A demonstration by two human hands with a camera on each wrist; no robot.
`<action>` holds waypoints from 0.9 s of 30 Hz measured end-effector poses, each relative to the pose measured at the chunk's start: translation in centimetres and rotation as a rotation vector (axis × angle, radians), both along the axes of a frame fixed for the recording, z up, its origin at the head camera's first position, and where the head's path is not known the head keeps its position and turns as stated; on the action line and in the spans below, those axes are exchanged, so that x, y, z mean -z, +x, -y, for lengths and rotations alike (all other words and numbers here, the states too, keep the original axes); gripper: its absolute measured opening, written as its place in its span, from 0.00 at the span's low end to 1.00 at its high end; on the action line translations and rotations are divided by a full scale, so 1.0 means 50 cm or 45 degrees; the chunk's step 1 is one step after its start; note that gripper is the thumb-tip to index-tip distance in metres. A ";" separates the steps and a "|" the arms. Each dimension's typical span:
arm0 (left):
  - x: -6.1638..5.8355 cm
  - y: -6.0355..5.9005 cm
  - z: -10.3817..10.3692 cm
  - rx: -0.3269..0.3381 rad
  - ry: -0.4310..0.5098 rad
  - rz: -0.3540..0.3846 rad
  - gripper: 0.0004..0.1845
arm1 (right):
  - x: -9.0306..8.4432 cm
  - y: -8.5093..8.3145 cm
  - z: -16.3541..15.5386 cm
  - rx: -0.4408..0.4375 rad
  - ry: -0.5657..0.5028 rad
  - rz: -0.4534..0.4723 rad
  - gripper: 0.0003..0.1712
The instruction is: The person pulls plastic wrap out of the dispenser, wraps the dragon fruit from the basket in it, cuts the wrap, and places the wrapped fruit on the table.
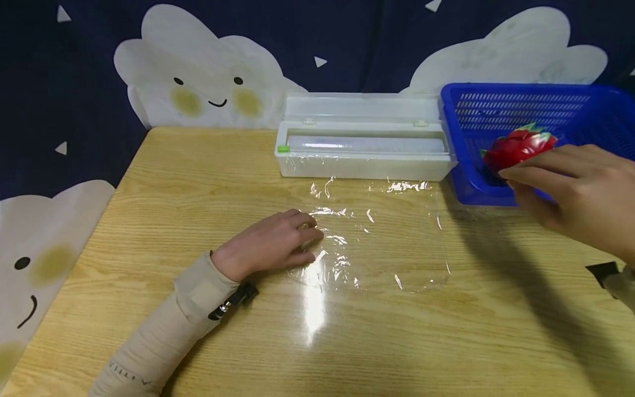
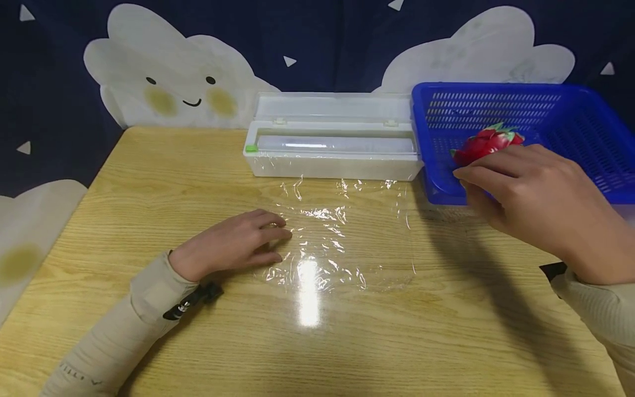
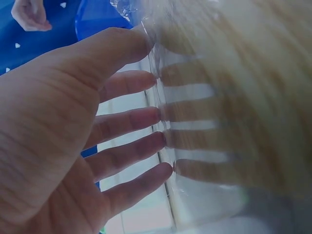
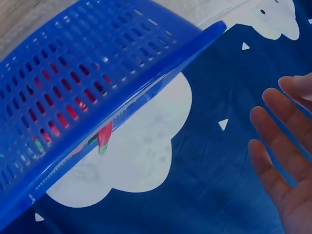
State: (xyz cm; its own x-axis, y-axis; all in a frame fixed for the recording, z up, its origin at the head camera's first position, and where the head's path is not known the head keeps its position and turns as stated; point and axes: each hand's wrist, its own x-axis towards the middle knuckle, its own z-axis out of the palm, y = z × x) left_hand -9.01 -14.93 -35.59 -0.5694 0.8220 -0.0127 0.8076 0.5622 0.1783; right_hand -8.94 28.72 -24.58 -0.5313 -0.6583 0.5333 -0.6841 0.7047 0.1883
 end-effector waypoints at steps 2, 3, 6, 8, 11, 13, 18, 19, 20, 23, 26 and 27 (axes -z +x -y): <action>0.000 -0.001 0.000 -0.002 0.000 -0.001 0.21 | -0.001 -0.003 -0.004 0.011 -0.005 0.005 0.46; 0.000 -0.002 -0.001 0.000 0.000 -0.002 0.21 | -0.002 -0.005 -0.007 0.020 0.000 0.009 0.46; -0.001 -0.002 -0.001 0.002 0.004 0.000 0.21 | -0.001 -0.012 -0.014 0.025 -0.024 0.009 0.47; -0.002 -0.001 -0.001 0.004 0.008 -0.001 0.21 | 0.001 -0.017 -0.021 0.021 -0.043 0.002 0.46; -0.003 0.000 -0.002 0.005 0.017 -0.002 0.22 | 0.006 -0.024 -0.028 0.026 -0.082 -0.003 0.46; -0.003 0.000 -0.001 0.007 0.024 -0.006 0.22 | 0.005 -0.028 -0.034 0.052 -0.064 0.002 0.47; 0.000 0.001 0.000 0.017 0.030 -0.029 0.22 | 0.004 -0.040 -0.046 0.127 -0.067 0.008 0.51; 0.000 0.001 0.000 0.019 0.030 -0.032 0.22 | 0.004 -0.043 -0.048 0.140 -0.070 0.008 0.51; -0.001 0.001 0.000 0.020 0.030 -0.033 0.21 | 0.004 -0.045 -0.051 0.151 -0.077 0.009 0.51; -0.001 0.002 0.000 0.021 0.027 -0.032 0.21 | 0.004 -0.052 -0.060 0.185 -0.062 0.019 0.50; -0.001 0.002 0.000 0.018 0.027 -0.026 0.21 | 0.003 -0.061 -0.067 0.213 -0.049 0.030 0.50; -0.001 0.002 0.000 0.016 0.029 -0.022 0.21 | 0.002 -0.064 -0.069 0.218 -0.045 0.028 0.50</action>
State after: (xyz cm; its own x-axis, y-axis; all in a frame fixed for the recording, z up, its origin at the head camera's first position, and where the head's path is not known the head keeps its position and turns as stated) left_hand -8.92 -14.92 -35.57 -0.5592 0.8289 0.0162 0.8176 0.5480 0.1768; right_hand -12.13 32.18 -24.71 -0.6460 -0.5383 0.5412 -0.5572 0.8171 0.1476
